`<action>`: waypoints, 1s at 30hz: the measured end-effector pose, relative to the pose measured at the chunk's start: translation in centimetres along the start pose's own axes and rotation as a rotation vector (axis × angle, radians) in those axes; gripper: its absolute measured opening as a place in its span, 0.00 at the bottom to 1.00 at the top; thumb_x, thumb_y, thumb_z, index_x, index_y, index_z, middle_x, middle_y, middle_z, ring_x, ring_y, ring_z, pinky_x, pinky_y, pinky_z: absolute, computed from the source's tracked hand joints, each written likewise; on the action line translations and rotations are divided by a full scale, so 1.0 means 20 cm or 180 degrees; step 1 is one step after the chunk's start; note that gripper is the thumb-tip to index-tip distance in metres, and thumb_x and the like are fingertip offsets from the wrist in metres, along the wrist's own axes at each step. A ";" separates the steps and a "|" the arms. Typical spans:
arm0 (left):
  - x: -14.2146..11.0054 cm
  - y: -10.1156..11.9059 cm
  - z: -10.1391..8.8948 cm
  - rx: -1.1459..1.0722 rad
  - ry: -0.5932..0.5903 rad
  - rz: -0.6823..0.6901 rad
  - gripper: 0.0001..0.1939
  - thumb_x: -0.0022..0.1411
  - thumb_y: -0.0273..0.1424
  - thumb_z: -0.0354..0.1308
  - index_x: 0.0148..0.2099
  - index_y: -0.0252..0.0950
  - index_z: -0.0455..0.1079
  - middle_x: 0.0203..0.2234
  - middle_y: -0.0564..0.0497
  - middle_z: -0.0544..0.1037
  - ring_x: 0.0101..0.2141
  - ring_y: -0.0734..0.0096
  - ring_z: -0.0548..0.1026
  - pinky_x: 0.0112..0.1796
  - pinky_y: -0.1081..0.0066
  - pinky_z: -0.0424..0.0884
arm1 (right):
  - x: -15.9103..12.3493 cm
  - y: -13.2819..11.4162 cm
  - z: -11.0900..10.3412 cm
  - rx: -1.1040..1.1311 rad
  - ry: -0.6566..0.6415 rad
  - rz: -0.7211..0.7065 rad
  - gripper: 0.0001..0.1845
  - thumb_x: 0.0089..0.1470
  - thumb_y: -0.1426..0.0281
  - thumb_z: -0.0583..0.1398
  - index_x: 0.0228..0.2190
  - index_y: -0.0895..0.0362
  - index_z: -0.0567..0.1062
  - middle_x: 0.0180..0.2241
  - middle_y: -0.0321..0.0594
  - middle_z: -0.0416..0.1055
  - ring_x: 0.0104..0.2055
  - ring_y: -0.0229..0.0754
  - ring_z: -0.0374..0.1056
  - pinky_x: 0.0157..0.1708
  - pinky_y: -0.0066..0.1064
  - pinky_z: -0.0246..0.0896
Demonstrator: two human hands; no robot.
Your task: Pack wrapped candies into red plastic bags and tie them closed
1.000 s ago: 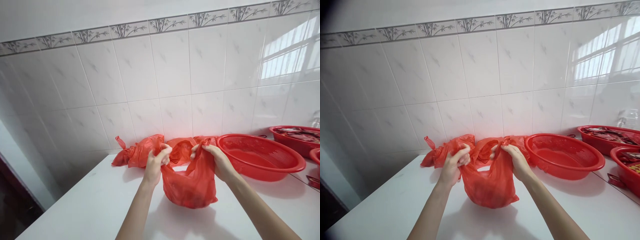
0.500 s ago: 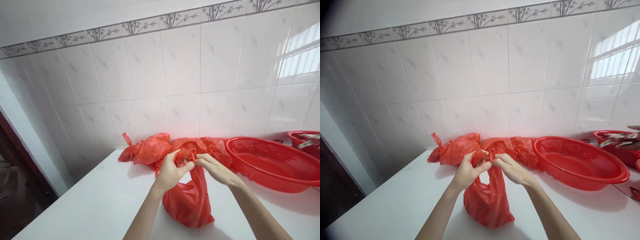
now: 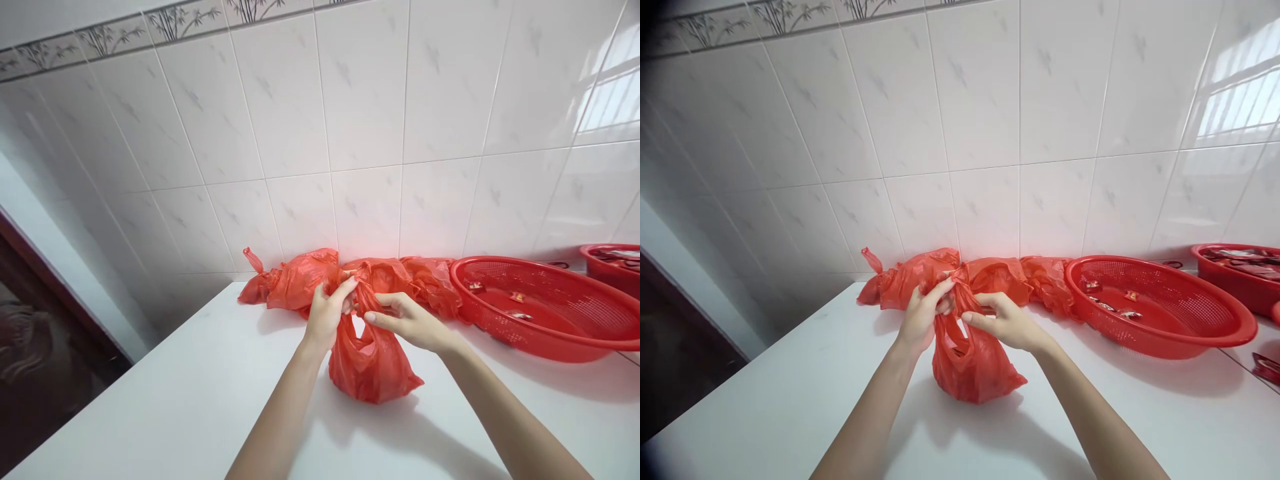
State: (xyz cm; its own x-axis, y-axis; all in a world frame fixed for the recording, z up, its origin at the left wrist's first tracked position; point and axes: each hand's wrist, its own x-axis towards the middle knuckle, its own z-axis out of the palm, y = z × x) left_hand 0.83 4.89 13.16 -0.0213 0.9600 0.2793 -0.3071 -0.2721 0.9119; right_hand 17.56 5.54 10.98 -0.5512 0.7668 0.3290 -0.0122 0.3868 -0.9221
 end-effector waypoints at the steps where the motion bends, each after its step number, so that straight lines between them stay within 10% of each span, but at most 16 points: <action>1: 0.00 0.00 -0.01 -0.0011 0.0005 0.0025 0.15 0.48 0.39 0.68 0.29 0.35 0.68 0.16 0.61 0.61 0.17 0.84 0.52 0.21 0.76 0.53 | 0.01 0.02 0.01 0.0260 0.0034 0.0046 0.20 0.56 0.52 0.64 0.28 0.57 0.76 0.28 0.36 0.71 0.33 0.40 0.66 0.38 0.33 0.65; 6: 0.05 0.04 -0.09 -0.0254 0.0142 0.0151 0.12 0.51 0.38 0.62 0.32 0.33 0.72 0.23 0.56 0.70 0.18 0.84 0.53 0.25 0.75 0.58 | 0.07 0.11 -0.01 0.1892 0.0883 0.0070 0.21 0.47 0.50 0.69 0.24 0.54 0.73 0.31 0.40 0.77 0.38 0.48 0.74 0.44 0.39 0.67; 11: 0.10 0.05 -0.20 0.0189 0.0261 0.0202 0.18 0.56 0.45 0.61 0.25 0.37 0.65 0.23 0.52 0.73 0.24 0.74 0.67 0.31 0.72 0.65 | 0.06 0.10 -0.05 0.2578 0.1056 0.0018 0.20 0.46 0.56 0.71 0.23 0.52 0.69 0.20 0.30 0.65 0.24 0.39 0.65 0.36 0.36 0.67; 22: 0.05 0.13 -0.28 0.2461 -0.0145 0.0829 0.24 0.66 0.49 0.55 0.28 0.37 0.74 0.20 0.52 0.71 0.25 0.69 0.70 0.30 0.72 0.63 | 0.05 0.08 -0.01 0.1868 0.1017 0.0078 0.19 0.52 0.54 0.67 0.24 0.55 0.71 0.14 0.25 0.51 0.18 0.32 0.43 0.23 0.28 0.56; 30: -0.01 0.15 -0.23 0.1842 -0.1159 0.0365 0.19 0.59 0.47 0.65 0.32 0.34 0.74 0.20 0.56 0.67 0.20 0.77 0.65 0.21 0.74 0.63 | 0.01 -0.04 0.12 0.0559 0.1009 0.0407 0.17 0.57 0.57 0.61 0.27 0.53 0.63 0.16 0.24 0.51 0.18 0.31 0.45 0.19 0.25 0.43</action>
State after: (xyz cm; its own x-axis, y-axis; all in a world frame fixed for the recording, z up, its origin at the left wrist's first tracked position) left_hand -4.42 4.17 14.51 0.3285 0.8671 0.3744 0.2371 -0.4594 0.8560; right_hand 15.46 4.11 11.26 -0.2726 0.9341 0.2304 -0.1181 0.2052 -0.9716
